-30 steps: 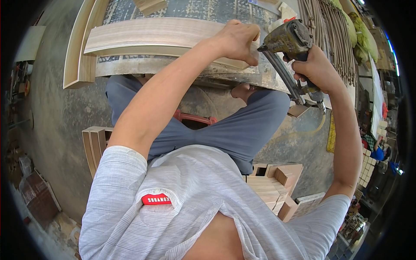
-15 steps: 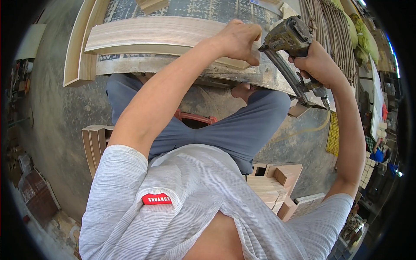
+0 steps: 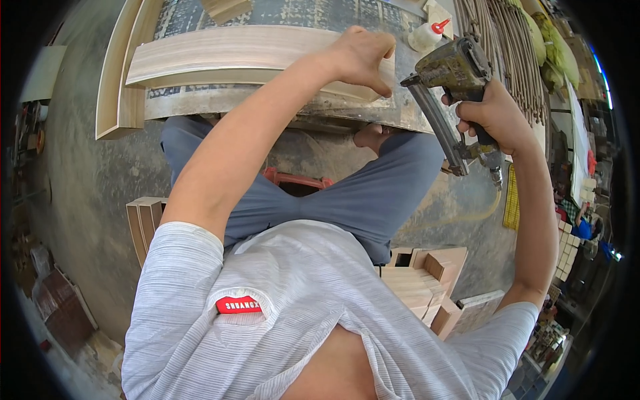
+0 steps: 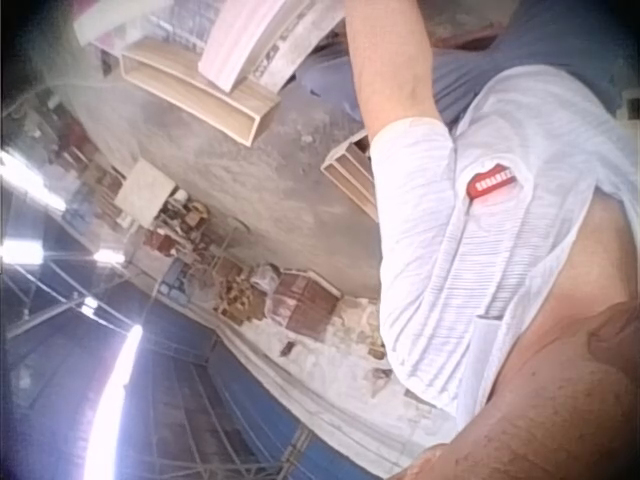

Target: Assembling wooden box components using wood glue and a pneumatic nail gun.

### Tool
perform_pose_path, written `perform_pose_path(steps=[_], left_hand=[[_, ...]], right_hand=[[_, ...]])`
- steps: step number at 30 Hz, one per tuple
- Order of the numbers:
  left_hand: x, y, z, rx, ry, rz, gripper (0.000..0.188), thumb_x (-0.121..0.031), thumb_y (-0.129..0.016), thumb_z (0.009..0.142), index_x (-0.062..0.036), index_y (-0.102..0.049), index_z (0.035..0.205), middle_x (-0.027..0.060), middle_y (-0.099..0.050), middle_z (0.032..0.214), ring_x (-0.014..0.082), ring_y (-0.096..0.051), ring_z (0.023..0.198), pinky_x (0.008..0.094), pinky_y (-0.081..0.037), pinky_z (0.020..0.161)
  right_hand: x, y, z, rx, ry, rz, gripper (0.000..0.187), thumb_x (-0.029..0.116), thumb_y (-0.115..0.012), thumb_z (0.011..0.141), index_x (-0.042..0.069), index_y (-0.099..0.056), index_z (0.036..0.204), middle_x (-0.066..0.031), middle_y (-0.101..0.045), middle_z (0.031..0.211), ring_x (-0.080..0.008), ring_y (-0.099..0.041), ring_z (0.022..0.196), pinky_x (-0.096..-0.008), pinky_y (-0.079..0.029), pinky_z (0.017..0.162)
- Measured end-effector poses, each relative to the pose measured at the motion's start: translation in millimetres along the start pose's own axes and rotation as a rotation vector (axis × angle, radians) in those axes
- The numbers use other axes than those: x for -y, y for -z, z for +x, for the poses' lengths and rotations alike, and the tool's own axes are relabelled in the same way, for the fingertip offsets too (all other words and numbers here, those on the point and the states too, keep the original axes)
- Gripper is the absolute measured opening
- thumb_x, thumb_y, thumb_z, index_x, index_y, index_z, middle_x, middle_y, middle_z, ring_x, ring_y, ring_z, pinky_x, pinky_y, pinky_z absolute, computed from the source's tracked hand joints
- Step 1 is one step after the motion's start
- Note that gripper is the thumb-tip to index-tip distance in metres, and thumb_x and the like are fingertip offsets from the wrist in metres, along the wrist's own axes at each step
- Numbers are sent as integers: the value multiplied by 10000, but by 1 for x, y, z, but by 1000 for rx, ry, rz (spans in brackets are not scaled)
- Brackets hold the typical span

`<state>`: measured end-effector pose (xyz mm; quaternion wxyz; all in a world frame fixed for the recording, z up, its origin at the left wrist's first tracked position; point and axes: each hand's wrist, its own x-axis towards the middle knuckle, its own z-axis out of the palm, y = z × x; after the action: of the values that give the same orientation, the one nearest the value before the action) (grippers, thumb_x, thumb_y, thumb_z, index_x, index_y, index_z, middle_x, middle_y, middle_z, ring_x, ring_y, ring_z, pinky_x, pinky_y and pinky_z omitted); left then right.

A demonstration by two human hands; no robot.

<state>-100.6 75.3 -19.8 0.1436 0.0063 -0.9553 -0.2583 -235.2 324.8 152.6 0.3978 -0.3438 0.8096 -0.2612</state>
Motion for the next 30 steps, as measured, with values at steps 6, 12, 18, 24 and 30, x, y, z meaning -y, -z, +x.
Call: perform_pose_path(steps=[6,12,18,24,30], left_hand=[[10,-2,3,23,-68,4,714,-448,-1031,705,-80,-612,1151,140,-690,1023,385,-700,1018,467,-515,1024],[14,-11,0,-97,-170,6,695,-460,-1013,739,-84,-614,1166,130,-679,1020,374,-700,1012,463,-512,993],[12,-7,2,-33,-122,21,666,-455,-1005,754,-99,-618,1163,104,-685,1047,355,-713,1020,455,-512,992],[12,-8,2,-39,-130,39,662,-453,-1008,754,-105,-620,1162,96,-690,1054,347,-719,1024,453,-513,996],[13,-10,2,-58,-130,43,661,-451,-1009,752,-108,-622,1164,88,-689,1055,341,-716,1020,450,-517,1001]], right_hand=[[9,-13,-9,-32,47,13,292,38,-721,923,-66,-748,1195,-71,-769,990,-99,-669,668,-302,-526,575],[7,-12,-2,-24,-7,18,359,-9,-729,928,-82,-710,1278,-86,-767,1080,-104,-714,703,-271,-544,555],[7,-12,0,13,-1,24,322,-5,-735,924,-92,-733,1234,-88,-775,1068,-111,-721,685,-269,-549,540],[6,-15,1,12,4,20,319,-8,-727,920,-103,-738,1225,-91,-773,1067,-107,-725,688,-269,-555,543],[6,-14,3,28,8,9,344,-3,-724,923,-98,-732,1253,-86,-772,1070,-103,-725,686,-268,-559,546]])
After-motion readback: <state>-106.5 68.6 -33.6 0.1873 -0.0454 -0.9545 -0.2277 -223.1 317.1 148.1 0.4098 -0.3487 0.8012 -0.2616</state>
